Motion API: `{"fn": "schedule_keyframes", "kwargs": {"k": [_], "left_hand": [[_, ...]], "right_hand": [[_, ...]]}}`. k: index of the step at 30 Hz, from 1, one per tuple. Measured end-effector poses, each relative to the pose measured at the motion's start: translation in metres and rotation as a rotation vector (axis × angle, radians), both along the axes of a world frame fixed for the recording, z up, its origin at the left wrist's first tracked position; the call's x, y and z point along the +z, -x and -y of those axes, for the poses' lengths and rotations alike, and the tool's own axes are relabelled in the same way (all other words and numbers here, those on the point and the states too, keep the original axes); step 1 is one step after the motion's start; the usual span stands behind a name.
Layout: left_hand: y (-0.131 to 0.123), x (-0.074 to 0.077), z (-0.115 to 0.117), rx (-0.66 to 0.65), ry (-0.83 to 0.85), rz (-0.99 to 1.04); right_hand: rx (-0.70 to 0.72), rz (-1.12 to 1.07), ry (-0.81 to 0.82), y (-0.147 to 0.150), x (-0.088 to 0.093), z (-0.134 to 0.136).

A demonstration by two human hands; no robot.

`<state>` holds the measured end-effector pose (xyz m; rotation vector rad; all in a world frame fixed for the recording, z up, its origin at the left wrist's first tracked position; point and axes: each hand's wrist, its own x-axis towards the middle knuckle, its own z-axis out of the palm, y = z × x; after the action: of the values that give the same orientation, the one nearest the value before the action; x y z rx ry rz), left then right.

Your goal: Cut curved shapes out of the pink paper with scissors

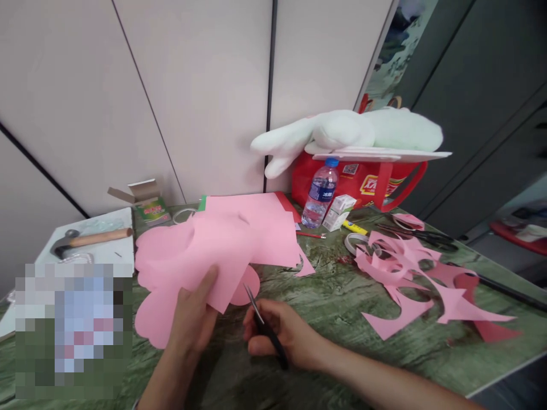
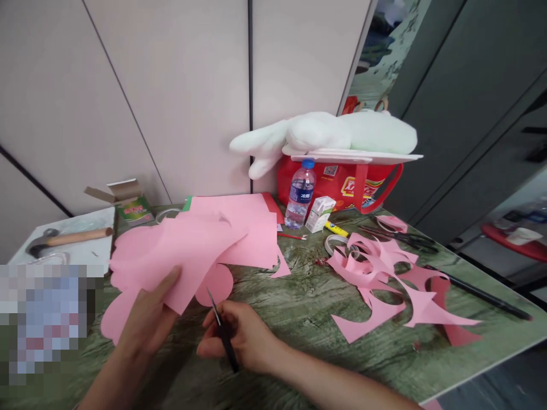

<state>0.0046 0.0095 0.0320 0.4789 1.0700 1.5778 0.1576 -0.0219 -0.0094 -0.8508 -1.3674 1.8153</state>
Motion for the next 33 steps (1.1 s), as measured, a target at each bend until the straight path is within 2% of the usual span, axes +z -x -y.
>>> {"fn": "schedule_keyframes", "kwargs": {"k": [5,9,12,20,26,33], "left_hand": [[-0.001,-0.006,0.001,-0.016,-0.032,0.017],[-0.006,-0.011,0.003,-0.012,0.0,-0.011],[-0.01,-0.017,0.005,-0.003,-0.009,-0.119],[-0.008,-0.045,0.007,-0.022,-0.121,-0.459],[-0.006,-0.046,0.008,-0.056,-0.079,-0.518],[-0.007,-0.048,0.01,-0.082,-0.089,-0.53]], "right_hand": [[-0.01,-0.031,0.005,0.01,0.001,-0.009],[0.024,-0.04,0.04,0.013,-0.006,-0.009],[0.013,-0.048,0.024,0.01,-0.01,-0.01],[-0.125,-0.11,-0.105,0.006,-0.009,-0.009],[-0.212,-0.147,-0.064,0.01,-0.017,-0.004],[-0.159,-0.229,-0.034,0.007,-0.01,-0.009]]}}
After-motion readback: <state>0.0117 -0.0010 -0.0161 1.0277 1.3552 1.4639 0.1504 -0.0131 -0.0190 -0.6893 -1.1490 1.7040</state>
